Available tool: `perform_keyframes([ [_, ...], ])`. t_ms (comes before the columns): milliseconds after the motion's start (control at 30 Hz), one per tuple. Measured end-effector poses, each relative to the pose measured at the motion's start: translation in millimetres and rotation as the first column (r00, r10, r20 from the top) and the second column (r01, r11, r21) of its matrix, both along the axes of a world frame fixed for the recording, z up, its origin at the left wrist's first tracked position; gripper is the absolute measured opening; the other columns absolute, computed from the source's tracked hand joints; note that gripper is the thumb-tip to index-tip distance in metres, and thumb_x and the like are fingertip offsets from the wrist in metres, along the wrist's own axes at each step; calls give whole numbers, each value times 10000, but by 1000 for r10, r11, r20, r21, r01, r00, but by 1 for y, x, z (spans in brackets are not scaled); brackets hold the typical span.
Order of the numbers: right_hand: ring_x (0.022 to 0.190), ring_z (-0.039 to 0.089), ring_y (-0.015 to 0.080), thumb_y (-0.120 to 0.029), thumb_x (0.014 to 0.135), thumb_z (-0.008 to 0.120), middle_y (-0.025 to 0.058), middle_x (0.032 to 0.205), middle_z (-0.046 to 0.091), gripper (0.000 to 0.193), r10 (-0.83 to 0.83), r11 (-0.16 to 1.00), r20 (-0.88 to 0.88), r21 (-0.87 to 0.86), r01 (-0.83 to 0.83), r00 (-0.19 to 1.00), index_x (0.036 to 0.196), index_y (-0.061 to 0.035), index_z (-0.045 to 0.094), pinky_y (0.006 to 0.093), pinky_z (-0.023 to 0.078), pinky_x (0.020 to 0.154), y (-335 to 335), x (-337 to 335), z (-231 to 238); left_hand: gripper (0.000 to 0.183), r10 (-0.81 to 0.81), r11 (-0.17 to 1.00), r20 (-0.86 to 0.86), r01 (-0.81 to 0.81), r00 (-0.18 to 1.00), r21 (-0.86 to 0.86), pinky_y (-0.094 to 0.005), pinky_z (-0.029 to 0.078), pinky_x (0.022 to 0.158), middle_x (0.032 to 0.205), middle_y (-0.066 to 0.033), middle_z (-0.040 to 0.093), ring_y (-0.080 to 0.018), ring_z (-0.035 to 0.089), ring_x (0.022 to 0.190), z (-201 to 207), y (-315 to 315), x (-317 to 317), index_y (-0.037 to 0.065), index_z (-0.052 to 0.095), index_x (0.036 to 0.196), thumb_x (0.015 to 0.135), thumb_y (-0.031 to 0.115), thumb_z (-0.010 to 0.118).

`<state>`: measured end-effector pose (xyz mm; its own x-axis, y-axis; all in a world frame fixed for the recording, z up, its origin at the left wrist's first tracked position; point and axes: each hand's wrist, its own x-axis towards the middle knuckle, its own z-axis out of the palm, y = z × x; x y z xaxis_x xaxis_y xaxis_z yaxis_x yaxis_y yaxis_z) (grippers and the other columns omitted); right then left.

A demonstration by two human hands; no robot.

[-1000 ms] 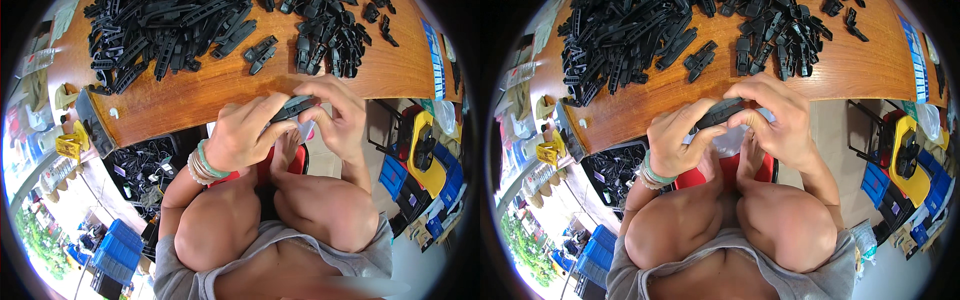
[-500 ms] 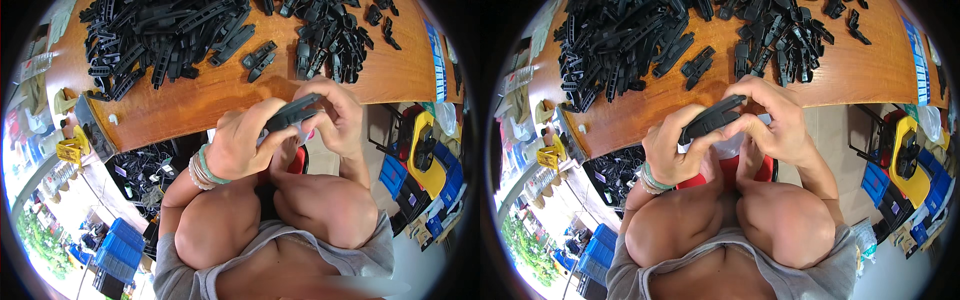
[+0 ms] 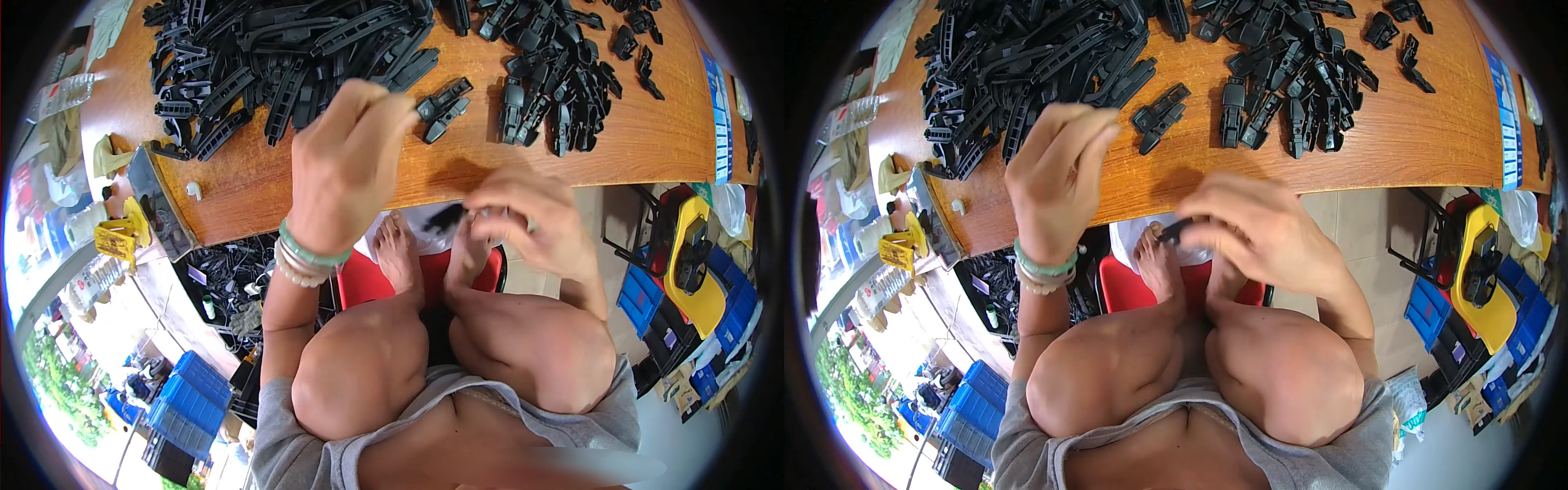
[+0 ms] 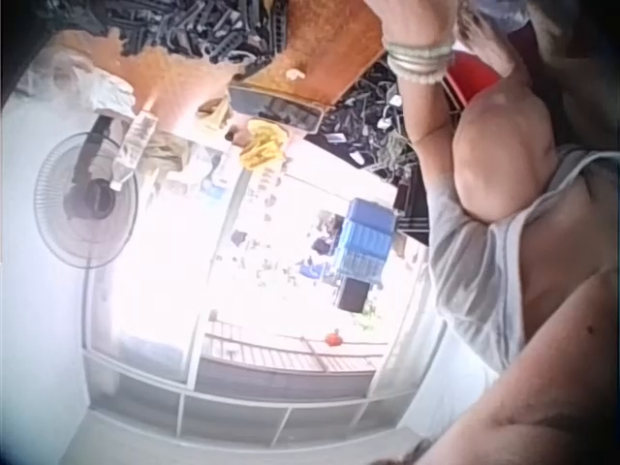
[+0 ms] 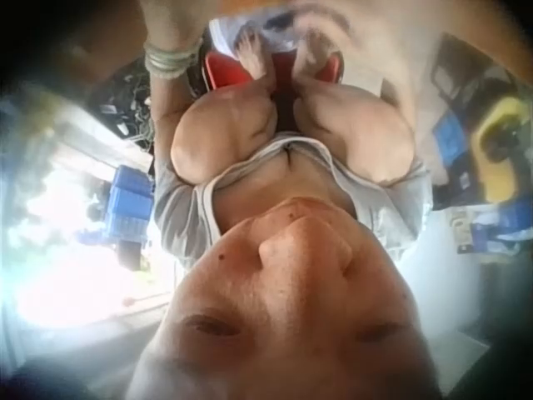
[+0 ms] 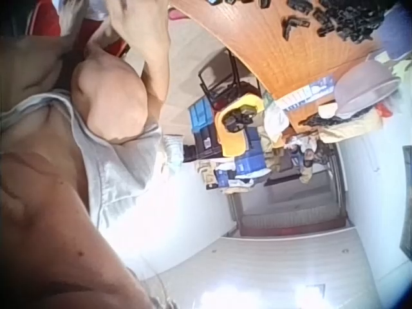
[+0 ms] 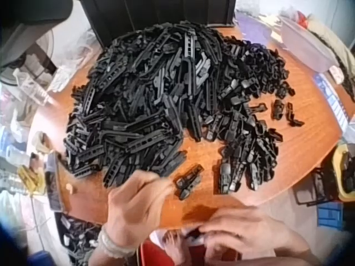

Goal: The person repeatedly picks up plastic components from a table, assembles them together by hand, and drops the assembled pieces into a bag.

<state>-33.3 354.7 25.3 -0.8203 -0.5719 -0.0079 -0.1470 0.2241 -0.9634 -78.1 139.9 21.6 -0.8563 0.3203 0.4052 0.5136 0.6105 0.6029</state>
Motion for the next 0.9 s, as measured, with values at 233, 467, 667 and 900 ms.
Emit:
perform_keyframes([
  [233, 971, 481, 251, -116, 674, 583, 84, 998, 515, 242, 19, 790, -746, 419, 448, 666, 898, -36, 627, 339, 375, 722, -21, -39, -11, 94, 86, 905, -116, -126, 990, -406, -321, 450, 484, 742, -70, 479, -212, 593, 650, -2, 31, -18, 58, 543, 816, 781, 112, 611],
  [467, 900, 521, 235, -55, 628, 671, 57, 985, 560, 260, -115, 825, -827, 229, 517, 550, 883, -71, 623, 342, 370, 686, -10, -36, -15, 165, 124, 992, -209, -118, 970, 45, -308, 472, 560, 815, -109, 534, -251, 589, 664, -2, 19, -12, 26, 546, 803, 706, -13, 673],
  [667, 754, 551, 220, -14, 657, 717, 56, 840, 589, 245, -274, 892, -649, 103, 439, 709, 883, -57, 633, 313, 398, 634, -6, -36, -2, 114, -204, 557, 506, -326, 838, 764, -210, 498, 626, 900, -98, 595, -91, 593, 710, 18, 18, 3, -36, 520, 966, 875, 3, 577],
  [900, 592, 521, 91, 37, 690, 726, 87, 799, 616, 187, -358, 934, -265, -120, 337, 895, 864, 6, 664, 204, 382, 477, -5, -29, 11, 160, -341, 742, 669, -248, 660, 623, -226, 477, 674, 848, -57, 615, -96, 583, 741, 12, 24, -2, -32, 603, 967, 904, 108, 559],
])
